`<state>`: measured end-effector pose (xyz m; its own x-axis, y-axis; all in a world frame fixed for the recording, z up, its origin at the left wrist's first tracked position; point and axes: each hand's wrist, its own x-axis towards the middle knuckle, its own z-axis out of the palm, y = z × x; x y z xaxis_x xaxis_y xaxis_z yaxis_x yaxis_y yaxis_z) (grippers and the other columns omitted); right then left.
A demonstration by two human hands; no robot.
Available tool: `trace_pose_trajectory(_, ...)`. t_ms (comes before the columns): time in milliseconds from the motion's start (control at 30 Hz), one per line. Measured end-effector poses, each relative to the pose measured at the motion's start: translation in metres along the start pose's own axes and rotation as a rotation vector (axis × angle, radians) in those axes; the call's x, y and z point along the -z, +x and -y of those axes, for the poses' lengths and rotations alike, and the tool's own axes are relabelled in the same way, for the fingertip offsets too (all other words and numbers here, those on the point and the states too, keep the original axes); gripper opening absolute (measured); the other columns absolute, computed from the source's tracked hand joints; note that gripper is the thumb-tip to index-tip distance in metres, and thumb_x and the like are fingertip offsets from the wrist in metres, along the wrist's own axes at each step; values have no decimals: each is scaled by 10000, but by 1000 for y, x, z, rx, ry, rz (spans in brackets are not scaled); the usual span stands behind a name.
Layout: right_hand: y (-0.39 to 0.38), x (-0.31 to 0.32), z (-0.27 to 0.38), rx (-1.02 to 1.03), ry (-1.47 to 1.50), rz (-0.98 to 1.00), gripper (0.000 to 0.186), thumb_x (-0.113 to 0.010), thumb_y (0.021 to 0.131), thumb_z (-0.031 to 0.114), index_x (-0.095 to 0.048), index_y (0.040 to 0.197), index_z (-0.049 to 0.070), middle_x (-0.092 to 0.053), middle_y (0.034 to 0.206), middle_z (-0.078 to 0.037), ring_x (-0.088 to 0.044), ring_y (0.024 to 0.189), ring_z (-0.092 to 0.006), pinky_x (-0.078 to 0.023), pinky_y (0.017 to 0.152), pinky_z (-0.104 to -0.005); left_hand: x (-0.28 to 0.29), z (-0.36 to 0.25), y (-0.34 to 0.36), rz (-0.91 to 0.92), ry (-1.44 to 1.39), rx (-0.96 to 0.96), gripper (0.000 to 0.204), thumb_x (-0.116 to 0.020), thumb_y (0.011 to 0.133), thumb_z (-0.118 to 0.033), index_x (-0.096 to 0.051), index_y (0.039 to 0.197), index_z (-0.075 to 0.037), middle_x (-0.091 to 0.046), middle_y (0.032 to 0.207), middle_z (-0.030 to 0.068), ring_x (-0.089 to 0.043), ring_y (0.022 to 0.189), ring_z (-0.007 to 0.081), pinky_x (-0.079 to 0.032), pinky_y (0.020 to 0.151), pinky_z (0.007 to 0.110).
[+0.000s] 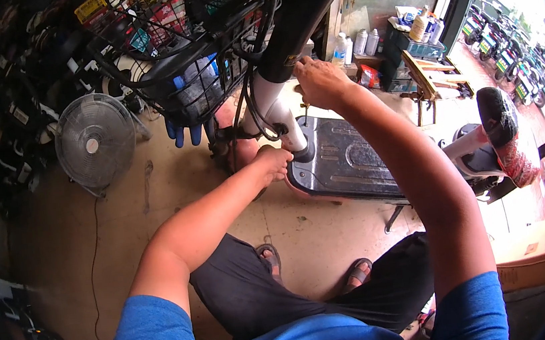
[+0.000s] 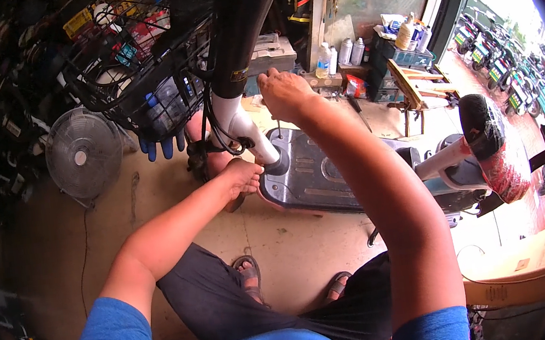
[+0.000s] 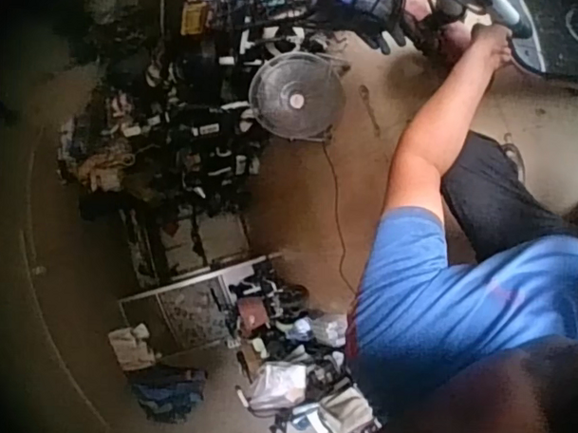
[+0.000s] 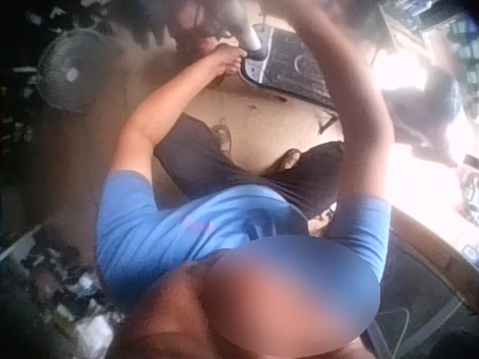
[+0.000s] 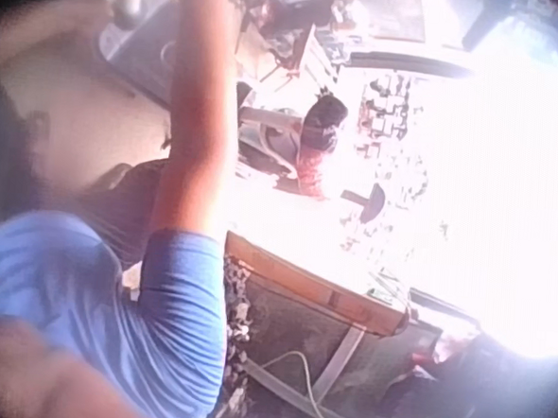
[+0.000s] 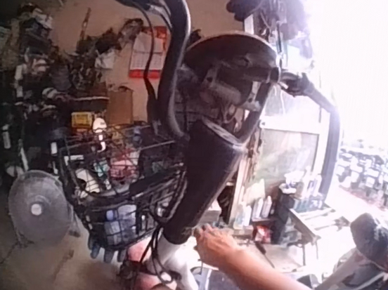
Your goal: The person removes the floorboard cover of an electric scooter by unscrewing several fasteners and then points at the battery compartment underneath.
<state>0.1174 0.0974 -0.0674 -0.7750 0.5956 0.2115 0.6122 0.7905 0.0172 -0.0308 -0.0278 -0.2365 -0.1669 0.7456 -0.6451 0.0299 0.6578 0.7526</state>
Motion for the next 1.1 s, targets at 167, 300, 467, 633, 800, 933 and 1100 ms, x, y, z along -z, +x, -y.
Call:
trace_pose_trajectory(167,4,3,3,71,-147,98,296,-629,885,76,-640,1169,-4,-659,1148,-233,-692,1065,-401,-579,863,-450,1,1,1,11,-19,3,339,-720,928,-269,-628,1059,30,-640,986,106,-657,853,216,-591,734,326)
trace_pose_trajectory(300,2,2,6,342,-167,-306,227,-583,912,99,-698,1096,31,-719,1082,-202,-732,957,-382,-589,801,-449,-2,0,-2,22,-25,-14,352,-721,927,-268,-630,1076,37,-640,994,112,-657,856,222,-592,745,329)
trace_pose_trajectory(467,4,2,2,-19,-135,134,260,-610,864,39,-682,1112,5,-678,1142,-219,-698,1037,-379,-563,877,-455,-5,-4,-8,-44,-52,9,138,-683,897,-128,-606,959,-32,-525,811,41,-515,644,153,-447,511,288)
trace_pose_trajectory(633,1,-3,4,216,-150,-93,271,-613,859,48,-662,1121,-3,-647,1133,-218,-693,1018,-382,-567,862,-444,-3,-5,-9,-12,-70,10,164,-684,904,-140,-619,1004,-28,-533,827,42,-514,647,155,-454,521,281)
trace_pose_trajectory(800,4,5,3,-40,-126,171,218,-586,900,89,-684,1070,-7,-681,1079,-229,-692,1033,-378,-571,857,-424,-2,-3,-8,-18,-6,1,341,-725,927,-254,-636,1063,46,-648,982,114,-667,855,216,-593,729,316)
trace_pose_trajectory(933,-3,2,1,212,-173,-110,236,-586,910,100,-683,1092,-13,-683,1086,-222,-677,1069,-388,-570,869,-419,-1,-3,-7,-7,-7,3,339,-723,928,-252,-635,1054,49,-648,974,119,-668,849,218,-595,722,317)
trace_pose_trajectory(1100,2,-1,1,-13,-101,-20,248,-657,871,131,-679,1079,-2,-673,1078,-201,-661,1103,-370,-562,862,-434,-1,-2,-4,-1,4,-11,348,-724,924,-258,-633,1044,55,-651,969,127,-673,837,222,-596,721,317)
